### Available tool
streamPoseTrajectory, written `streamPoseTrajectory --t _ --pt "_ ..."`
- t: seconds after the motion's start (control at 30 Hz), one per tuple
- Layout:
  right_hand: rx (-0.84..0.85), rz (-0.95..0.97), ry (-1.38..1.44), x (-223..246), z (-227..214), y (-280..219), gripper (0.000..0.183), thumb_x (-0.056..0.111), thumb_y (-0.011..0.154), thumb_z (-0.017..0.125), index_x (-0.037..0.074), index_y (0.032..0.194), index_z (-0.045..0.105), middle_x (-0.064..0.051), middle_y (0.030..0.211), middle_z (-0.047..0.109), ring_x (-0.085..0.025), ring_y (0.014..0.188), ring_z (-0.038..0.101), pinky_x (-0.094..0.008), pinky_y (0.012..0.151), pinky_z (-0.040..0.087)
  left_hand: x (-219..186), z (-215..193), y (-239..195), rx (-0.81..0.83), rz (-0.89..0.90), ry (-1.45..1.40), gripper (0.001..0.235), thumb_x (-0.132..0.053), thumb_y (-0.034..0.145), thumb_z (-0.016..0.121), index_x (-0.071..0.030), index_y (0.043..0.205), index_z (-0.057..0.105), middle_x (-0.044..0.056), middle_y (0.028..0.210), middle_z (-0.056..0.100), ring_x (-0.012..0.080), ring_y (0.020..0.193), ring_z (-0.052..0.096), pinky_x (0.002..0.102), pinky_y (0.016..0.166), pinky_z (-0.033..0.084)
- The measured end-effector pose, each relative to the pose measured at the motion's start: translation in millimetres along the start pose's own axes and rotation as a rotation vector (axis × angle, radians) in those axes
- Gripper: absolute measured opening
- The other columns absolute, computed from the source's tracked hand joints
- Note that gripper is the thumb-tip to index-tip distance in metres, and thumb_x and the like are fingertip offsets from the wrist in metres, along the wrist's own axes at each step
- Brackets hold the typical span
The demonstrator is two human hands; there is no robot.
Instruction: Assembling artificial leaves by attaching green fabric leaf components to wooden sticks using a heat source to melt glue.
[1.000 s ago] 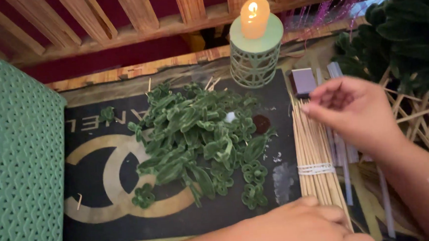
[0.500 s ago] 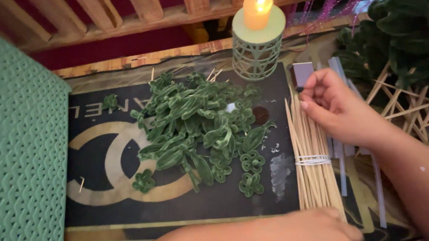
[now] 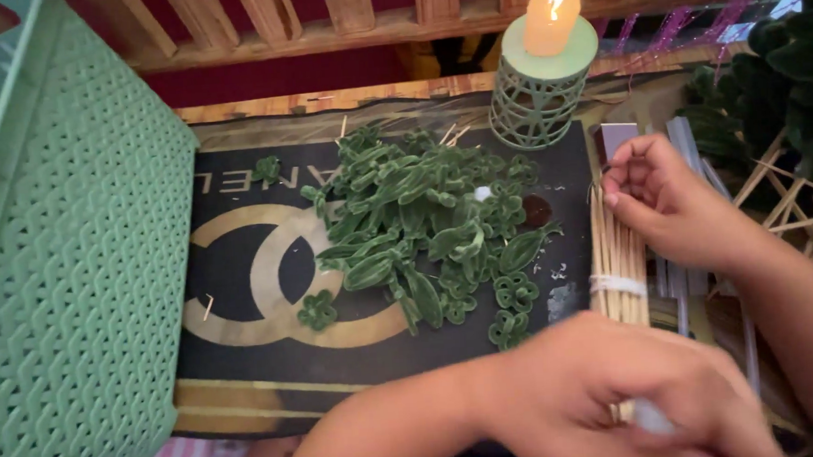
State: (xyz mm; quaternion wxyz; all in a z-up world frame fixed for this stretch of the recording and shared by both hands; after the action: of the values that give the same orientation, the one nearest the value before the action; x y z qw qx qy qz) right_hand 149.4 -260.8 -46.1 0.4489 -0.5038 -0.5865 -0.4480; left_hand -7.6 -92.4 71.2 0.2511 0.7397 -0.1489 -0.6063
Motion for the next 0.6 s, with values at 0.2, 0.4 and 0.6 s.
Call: streamPoseTrajectory --t 0.2,0.4,0.6 --pt "-0.012 0.055 0.058 -8.3 0.1 1.4 0.038 -0.011 0.093 0.057 0.004 0.124 0.042 -0.007 0.106 0.053 -0.013 0.091 0.056 -0.025 0.08 0.049 -62.4 -70.4 -0.9 -0.27 0.093 -0.512 0.04 -0.002 0.1 0.073 -0.012 0.084 0.038 0.008 0.112 0.076 0.0242 0.107 0.075 0.036 0.104 0.063" --pt "-0.021 0.037 -0.009 1.9 4.2 -3.8 0.029 -0.007 0.098 0.052 0.008 0.118 0.036 -0.006 0.097 0.054 -0.012 0.082 0.053 -0.024 0.067 0.044 -44.2 -159.7 -28.8 -0.73 0.393 -0.734 0.032 0.01 0.102 0.062 -0.013 0.103 0.04 0.021 0.109 0.069 0.0279 0.089 0.068 0.031 0.068 0.055" --pt "0.015 -0.017 0.017 28.1 13.2 -12.9 0.041 -0.007 0.094 0.059 0.007 0.126 0.037 -0.007 0.1 0.055 -0.011 0.083 0.056 -0.023 0.07 0.048 6.6 -180.9 -39.9 -1.088 0.076 -0.418 0.035 0.003 0.094 0.07 -0.01 0.095 0.038 0.017 0.105 0.07 0.0219 0.088 0.068 0.028 0.064 0.055"
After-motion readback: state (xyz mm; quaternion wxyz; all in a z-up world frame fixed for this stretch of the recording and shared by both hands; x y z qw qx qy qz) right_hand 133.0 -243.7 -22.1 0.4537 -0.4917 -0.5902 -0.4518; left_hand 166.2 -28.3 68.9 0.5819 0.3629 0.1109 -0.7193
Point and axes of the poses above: each hand's wrist, its own y-axis towards the middle knuckle, its own z-axis out of the palm, x = y × z, the point moved 10 cm from there along y, towards the middle knuckle
